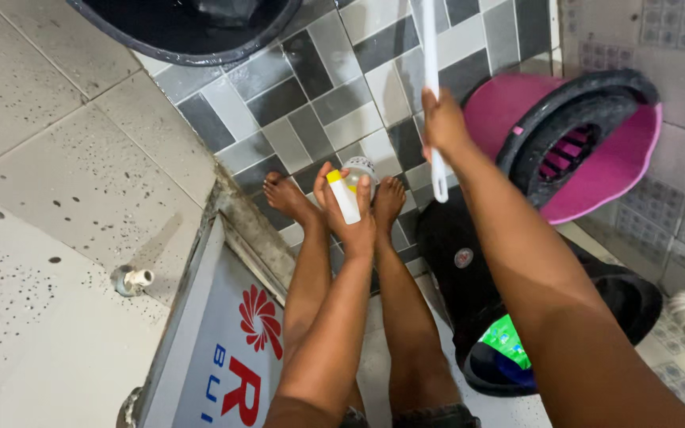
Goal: The person cleans a tiled bathroom floor using a long-handled brush and a spray bottle. They scrub the floor, scoop water from a bucket with a red scoop, and pour it onto the floor and into the toilet bowl.
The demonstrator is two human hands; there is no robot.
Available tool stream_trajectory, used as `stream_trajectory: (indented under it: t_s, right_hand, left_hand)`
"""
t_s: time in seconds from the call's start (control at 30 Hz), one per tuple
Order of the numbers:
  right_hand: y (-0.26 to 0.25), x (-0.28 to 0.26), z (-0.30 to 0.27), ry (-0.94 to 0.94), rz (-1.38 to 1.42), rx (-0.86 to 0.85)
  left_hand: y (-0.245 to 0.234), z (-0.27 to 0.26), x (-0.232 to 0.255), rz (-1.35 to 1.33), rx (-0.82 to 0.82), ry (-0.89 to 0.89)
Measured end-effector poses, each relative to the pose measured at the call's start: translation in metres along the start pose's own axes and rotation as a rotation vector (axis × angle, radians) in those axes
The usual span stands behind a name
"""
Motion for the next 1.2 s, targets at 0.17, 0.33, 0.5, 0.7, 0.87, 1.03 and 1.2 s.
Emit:
stream_trajectory:
  t_s: [0.17, 0.33, 0.5, 0.7, 0.87, 1.03, 1.2]
  right_hand:
    - [-0.040, -0.005, 0.015, 0.455, 0.144, 0.002]
    - [-0.061, -0.046, 0.043, 0.614, 0.376, 0.071]
    - [-0.109, -0.043, -0.007, 0.841, 0.296, 0.012]
    - [-0.160, -0.054, 0.060, 0.697, 0.246, -0.093]
    - [-0.187, -0.078, 0.085, 0.648, 0.174, -0.091]
    - [-0.187, -0.079, 0.048, 0.705, 0.128, -0.169]
    - [-0.088, -0.001, -0.010, 0.540, 0.041, -0.104]
  left_hand:
    - [-0.005, 0.006, 0.002, 0.008, -0.005, -0.010]
    - [-0.006, 0.009, -0.005, 0.035, -0.008, -0.039]
    - [-0.007, 0.013, -0.003, 0.020, -0.006, -0.026]
    - [-0.002, 0.013, 0.000, 0.021, -0.010, -0.008]
    - [0.010, 0.003, 0.001, 0.043, 0.011, 0.001]
    - [0.012, 0.004, -0.003, 0.056, -0.018, -0.032]
    - [0.026, 0.010, -0.003, 0.055, -0.017, -0.001]
Point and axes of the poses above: each hand's wrist, its own z-axis towards the middle knuckle, its own y-axis out of the palm, x = y × z, the point moved 2 cm from there along z, towards the middle knuckle, and after that the axes turned 6 degrees about -y, right-handed, at the moved point
